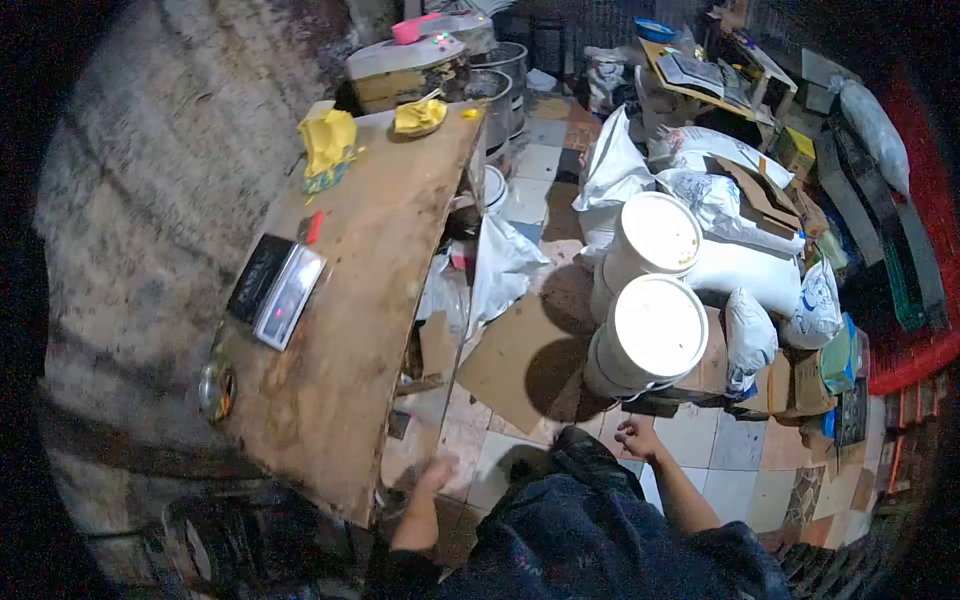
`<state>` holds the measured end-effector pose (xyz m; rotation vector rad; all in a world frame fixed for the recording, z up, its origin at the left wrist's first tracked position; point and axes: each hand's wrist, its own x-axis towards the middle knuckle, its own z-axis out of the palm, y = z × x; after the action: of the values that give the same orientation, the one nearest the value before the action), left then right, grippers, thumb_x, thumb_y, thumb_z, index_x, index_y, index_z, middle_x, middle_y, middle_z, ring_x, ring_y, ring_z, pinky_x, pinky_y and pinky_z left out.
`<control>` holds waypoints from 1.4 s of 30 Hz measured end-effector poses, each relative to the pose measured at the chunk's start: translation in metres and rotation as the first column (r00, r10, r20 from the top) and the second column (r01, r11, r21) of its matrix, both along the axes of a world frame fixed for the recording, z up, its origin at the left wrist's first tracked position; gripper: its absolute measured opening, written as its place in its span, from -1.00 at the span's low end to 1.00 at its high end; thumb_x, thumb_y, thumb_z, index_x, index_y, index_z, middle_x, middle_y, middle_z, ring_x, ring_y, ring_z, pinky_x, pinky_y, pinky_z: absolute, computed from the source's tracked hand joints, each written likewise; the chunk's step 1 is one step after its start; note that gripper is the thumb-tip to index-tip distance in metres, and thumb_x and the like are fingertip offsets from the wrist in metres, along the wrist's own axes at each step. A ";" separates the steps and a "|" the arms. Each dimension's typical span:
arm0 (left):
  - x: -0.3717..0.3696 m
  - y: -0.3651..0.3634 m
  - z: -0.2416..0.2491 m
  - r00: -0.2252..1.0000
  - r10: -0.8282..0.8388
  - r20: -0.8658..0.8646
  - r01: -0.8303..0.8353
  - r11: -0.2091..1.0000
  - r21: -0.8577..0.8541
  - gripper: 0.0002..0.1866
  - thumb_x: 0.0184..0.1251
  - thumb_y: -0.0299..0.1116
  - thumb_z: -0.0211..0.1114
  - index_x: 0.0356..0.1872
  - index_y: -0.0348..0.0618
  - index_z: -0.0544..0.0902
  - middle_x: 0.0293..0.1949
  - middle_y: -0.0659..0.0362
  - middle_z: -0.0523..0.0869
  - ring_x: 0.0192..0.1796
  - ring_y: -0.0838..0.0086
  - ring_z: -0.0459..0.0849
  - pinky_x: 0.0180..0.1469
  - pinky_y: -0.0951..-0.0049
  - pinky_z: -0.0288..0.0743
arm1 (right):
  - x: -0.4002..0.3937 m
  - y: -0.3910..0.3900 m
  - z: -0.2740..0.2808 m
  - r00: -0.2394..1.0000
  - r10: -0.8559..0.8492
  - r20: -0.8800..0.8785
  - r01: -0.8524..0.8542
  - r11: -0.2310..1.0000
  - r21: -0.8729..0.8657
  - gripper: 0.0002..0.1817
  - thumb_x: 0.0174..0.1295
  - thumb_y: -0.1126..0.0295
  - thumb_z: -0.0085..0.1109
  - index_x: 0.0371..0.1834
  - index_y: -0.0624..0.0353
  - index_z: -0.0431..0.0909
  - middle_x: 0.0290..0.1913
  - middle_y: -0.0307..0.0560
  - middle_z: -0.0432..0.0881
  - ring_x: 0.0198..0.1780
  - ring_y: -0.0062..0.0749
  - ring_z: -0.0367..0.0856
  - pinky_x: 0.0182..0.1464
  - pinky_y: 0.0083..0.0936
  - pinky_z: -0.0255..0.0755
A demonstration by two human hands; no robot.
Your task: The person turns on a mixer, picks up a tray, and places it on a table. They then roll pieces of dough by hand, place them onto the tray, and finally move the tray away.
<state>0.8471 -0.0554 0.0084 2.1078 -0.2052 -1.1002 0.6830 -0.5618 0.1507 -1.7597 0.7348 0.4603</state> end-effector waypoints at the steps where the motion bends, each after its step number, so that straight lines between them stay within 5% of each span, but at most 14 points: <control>1: 0.060 -0.042 0.016 0.837 0.459 -0.299 -0.495 0.867 -0.054 -0.82 0.29 -0.36 0.16 -0.16 -0.13 0.63 -0.29 0.17 0.63 -0.27 0.46 0.57 -0.31 0.47 0.51 | 0.010 -0.004 -0.001 0.998 -0.056 -0.027 0.056 0.998 0.022 -0.72 0.18 0.33 0.24 -0.08 0.17 0.54 -0.41 -0.20 0.59 -0.48 -0.51 0.59 -0.54 -0.56 0.45; 3: 0.168 -0.099 -0.013 0.928 0.348 -0.132 -0.363 0.925 -0.109 -0.78 0.29 -0.35 0.17 -0.07 -0.12 0.59 -0.22 0.18 0.67 -0.24 0.46 0.62 -0.21 0.50 0.53 | 0.034 -0.018 -0.006 0.988 -0.132 -0.080 0.136 0.989 0.056 -0.73 0.18 0.32 0.24 -0.08 0.15 0.53 -0.40 -0.18 0.60 -0.47 -0.49 0.60 -0.54 -0.56 0.46; 8: 0.311 -0.238 0.049 0.925 0.357 0.130 -0.313 0.910 -0.271 -0.72 0.20 -0.42 0.25 -0.06 -0.22 0.57 -0.22 0.14 0.71 -0.18 0.45 0.66 -0.12 0.43 0.54 | 0.169 -0.072 0.022 0.989 -0.078 -0.129 0.085 0.995 0.050 -0.78 0.23 0.31 0.15 -0.44 0.25 0.62 -0.49 -0.10 0.64 -0.42 -0.45 0.64 -0.42 -0.54 0.49; 11: 0.337 -0.255 0.020 0.929 0.112 0.354 -0.042 0.979 -0.200 -0.75 0.19 -0.37 0.29 -0.11 -0.19 0.60 -0.23 0.12 0.71 -0.14 0.43 0.66 -0.05 0.42 0.52 | 0.266 -0.141 -0.009 0.984 -0.085 0.155 0.089 0.996 -0.017 -0.85 0.22 0.39 0.13 -0.47 0.20 0.53 -0.49 -0.15 0.60 -0.47 -0.45 0.61 -0.45 -0.52 0.44; 13: 0.344 -0.253 0.043 0.981 0.038 0.192 -0.013 0.991 -0.131 -0.76 0.20 -0.33 0.32 -0.16 -0.20 0.61 -0.24 0.11 0.69 -0.12 0.38 0.64 -0.05 0.39 0.51 | 0.357 -0.168 0.031 0.873 -0.224 0.433 0.250 0.968 -0.004 -0.92 0.10 0.45 0.14 -0.40 0.23 0.53 -0.45 -0.13 0.61 -0.37 -0.48 0.60 -0.32 -0.50 0.46; 15: 0.360 -0.206 -0.049 0.989 -0.150 0.006 0.146 0.955 -0.259 -0.78 0.24 -0.25 0.29 -0.24 -0.19 0.62 -0.26 0.13 0.68 -0.14 0.36 0.62 -0.06 0.36 0.49 | 0.445 -0.212 0.022 0.830 -0.063 0.555 0.264 0.920 -0.290 -0.86 0.13 0.48 0.13 -0.25 0.27 0.53 -0.40 -0.13 0.58 -0.31 -0.46 0.56 -0.19 -0.49 0.45; 20: 0.345 -0.204 0.006 0.889 0.090 -0.449 -0.099 0.995 0.004 -0.75 0.28 -0.24 0.25 -0.16 -0.20 0.58 -0.22 0.11 0.67 -0.12 0.34 0.63 -0.08 0.32 0.51 | 0.678 -0.238 0.136 0.741 -0.081 0.667 0.250 0.955 -0.162 -0.76 0.12 0.51 0.14 -0.12 0.24 0.52 -0.27 -0.09 0.64 -0.22 -0.40 0.62 -0.15 -0.49 0.47; 24: 0.372 -0.233 0.012 0.747 0.262 -0.611 -0.291 0.955 0.052 -0.71 0.31 -0.23 0.22 -0.09 -0.21 0.55 -0.19 0.10 0.66 -0.11 0.32 0.63 -0.09 0.29 0.52 | 0.842 -0.245 0.129 0.633 0.092 0.768 0.098 0.975 -0.197 -0.70 0.08 0.52 0.15 -0.08 0.24 0.50 -0.25 -0.06 0.62 -0.25 -0.42 0.63 -0.19 -0.46 0.50; 28: 0.445 -0.268 0.017 0.619 0.389 -0.682 -0.467 0.881 0.077 -0.68 0.34 -0.23 0.19 -0.02 -0.22 0.52 -0.17 0.09 0.65 -0.09 0.31 0.63 -0.11 0.25 0.53 | 0.964 -0.226 0.135 0.781 0.201 0.592 -0.246 0.969 -0.005 -0.61 0.03 0.55 0.20 0.00 0.21 0.48 -0.13 -0.08 0.61 -0.22 -0.37 0.62 -0.17 -0.44 0.49; 32: 0.498 -0.319 0.011 0.433 0.610 -0.664 -0.770 0.633 0.080 -0.65 0.37 -0.22 0.15 0.06 -0.22 0.49 -0.14 0.08 0.64 -0.08 0.30 0.63 -0.12 0.22 0.55 | 1.113 -0.248 0.154 0.596 0.297 0.746 -0.196 0.955 -0.224 -0.62 0.00 0.56 0.18 -0.04 0.22 0.49 -0.18 -0.06 0.62 -0.22 -0.40 0.59 -0.16 -0.45 0.47; 35: 0.527 -0.372 -0.008 0.115 0.750 -0.652 -0.982 0.186 0.041 -0.62 0.39 -0.22 0.13 0.11 -0.23 0.46 -0.12 0.07 0.64 -0.07 0.29 0.63 -0.13 0.19 0.56 | 1.230 -0.261 0.182 0.525 0.141 0.840 -0.006 0.987 -0.162 -0.79 0.07 0.49 0.14 -0.19 0.21 0.52 -0.30 -0.10 0.61 -0.25 -0.37 0.57 -0.16 -0.43 0.45; 38: 0.549 -0.400 -0.026 -0.222 0.648 -0.729 -0.933 -0.358 -0.034 -0.59 0.41 -0.21 0.10 0.16 -0.24 0.44 -0.10 0.07 0.63 -0.05 0.28 0.64 -0.14 0.17 0.57 | 1.342 -0.262 0.185 0.300 0.355 0.885 -0.014 0.930 -0.368 -0.88 0.09 0.48 0.10 -0.29 0.21 0.49 -0.36 0.07 0.56 -0.28 -0.14 0.57 -0.18 -0.39 0.43; 40: 0.548 -0.436 -0.009 -0.080 0.982 -0.174 -0.908 -0.143 -0.393 -0.57 0.39 -0.23 0.13 0.19 -0.23 0.43 -0.09 0.06 0.63 -0.11 0.30 0.65 -0.27 0.28 0.59 | 1.434 -0.274 0.156 0.227 0.544 0.808 -0.165 0.839 -0.519 -0.72 -0.06 0.54 0.11 -0.21 0.19 0.38 -0.11 0.19 0.54 -0.13 0.06 0.50 -0.04 -0.18 0.38; 42: 0.549 -0.478 0.022 -0.463 0.827 -0.318 -0.837 -0.527 -0.151 -0.61 0.44 -0.21 0.07 0.21 -0.11 0.44 -0.07 0.03 0.62 -0.01 0.27 0.62 -0.23 0.37 0.62 | 1.508 -0.280 0.138 0.003 0.687 0.726 -0.004 0.726 -0.687 -0.63 -0.11 0.57 0.12 -0.15 0.17 0.36 0.05 0.22 0.47 -0.03 0.10 0.42 0.00 -0.10 0.35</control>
<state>1.3958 -0.5332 0.0307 0.8852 1.3215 0.2466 2.1913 -0.8421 0.2890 -2.2167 -0.7978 -0.7742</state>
